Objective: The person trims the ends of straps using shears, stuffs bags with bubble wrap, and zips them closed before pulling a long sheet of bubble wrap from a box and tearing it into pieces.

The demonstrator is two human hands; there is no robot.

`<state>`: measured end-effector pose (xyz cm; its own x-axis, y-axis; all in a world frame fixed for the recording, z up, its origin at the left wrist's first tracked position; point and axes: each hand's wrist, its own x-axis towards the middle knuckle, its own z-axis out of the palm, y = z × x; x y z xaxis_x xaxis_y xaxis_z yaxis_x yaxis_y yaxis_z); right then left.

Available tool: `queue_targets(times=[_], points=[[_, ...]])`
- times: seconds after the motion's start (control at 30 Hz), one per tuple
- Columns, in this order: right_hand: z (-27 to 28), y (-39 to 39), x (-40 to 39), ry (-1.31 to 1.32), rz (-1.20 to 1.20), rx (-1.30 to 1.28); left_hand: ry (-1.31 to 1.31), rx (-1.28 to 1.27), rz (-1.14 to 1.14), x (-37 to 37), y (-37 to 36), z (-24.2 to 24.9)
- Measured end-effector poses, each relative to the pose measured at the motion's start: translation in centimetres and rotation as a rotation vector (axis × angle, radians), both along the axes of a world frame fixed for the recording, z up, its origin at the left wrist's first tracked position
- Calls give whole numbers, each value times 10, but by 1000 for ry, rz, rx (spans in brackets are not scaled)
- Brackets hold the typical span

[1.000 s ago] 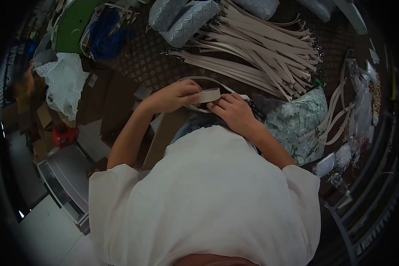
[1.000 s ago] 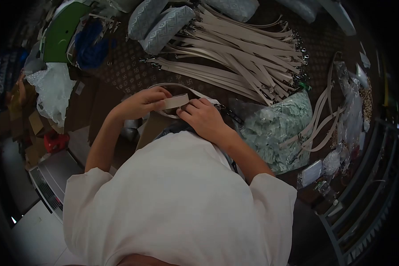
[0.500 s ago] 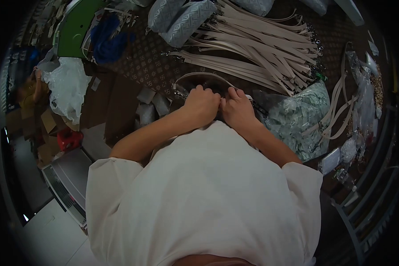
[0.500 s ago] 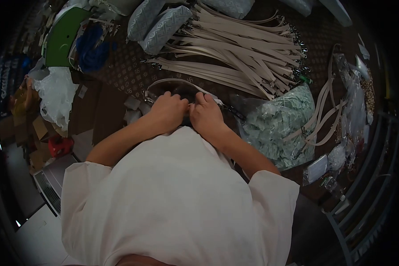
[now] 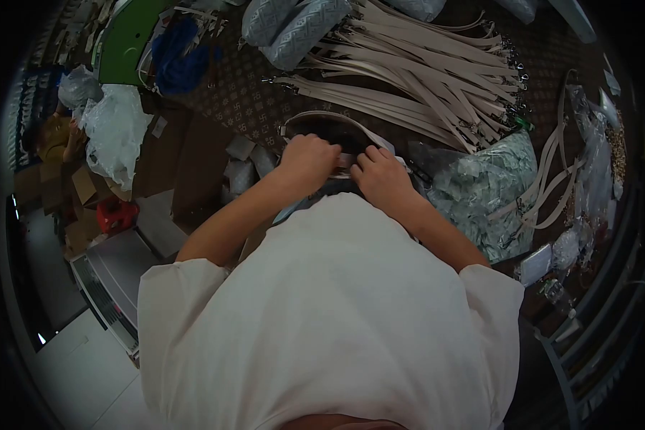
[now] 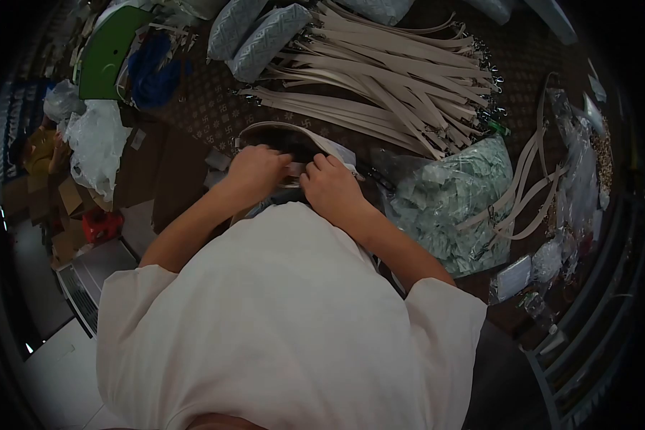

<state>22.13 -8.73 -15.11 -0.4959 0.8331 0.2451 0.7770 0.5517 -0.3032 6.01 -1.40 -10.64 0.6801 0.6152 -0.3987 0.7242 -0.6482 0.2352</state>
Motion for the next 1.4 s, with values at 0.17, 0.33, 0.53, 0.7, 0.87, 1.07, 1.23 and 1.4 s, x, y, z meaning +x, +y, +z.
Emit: queue_targets(times=[0.17,0.33,0.53,0.7,0.87,1.07,1.23,1.4], points=[[6,6,-1,-91,106,-51,117,-24,-74,-8,5,-11],[23,22,8,89,154,-304,-172,37,50,6,-22,-19],[11,52,-17,228,69,-742,-233,-57,171,-8,-25,-27],[8,53,-19,231,15,-957,-266,-5,129,-23,-28,-41],[-5,53,-18,1177,-226,-966,-147,24,66,-10,-18,-30],[40,43,27,585,-40,-401,-159,-61,404,19,7,-40],[40,3,60,227,-119,-243,-3,319,-36,14,8,-26],[24,-6,50,274,-221,-369,-202,459,93,-6,-14,-7]])
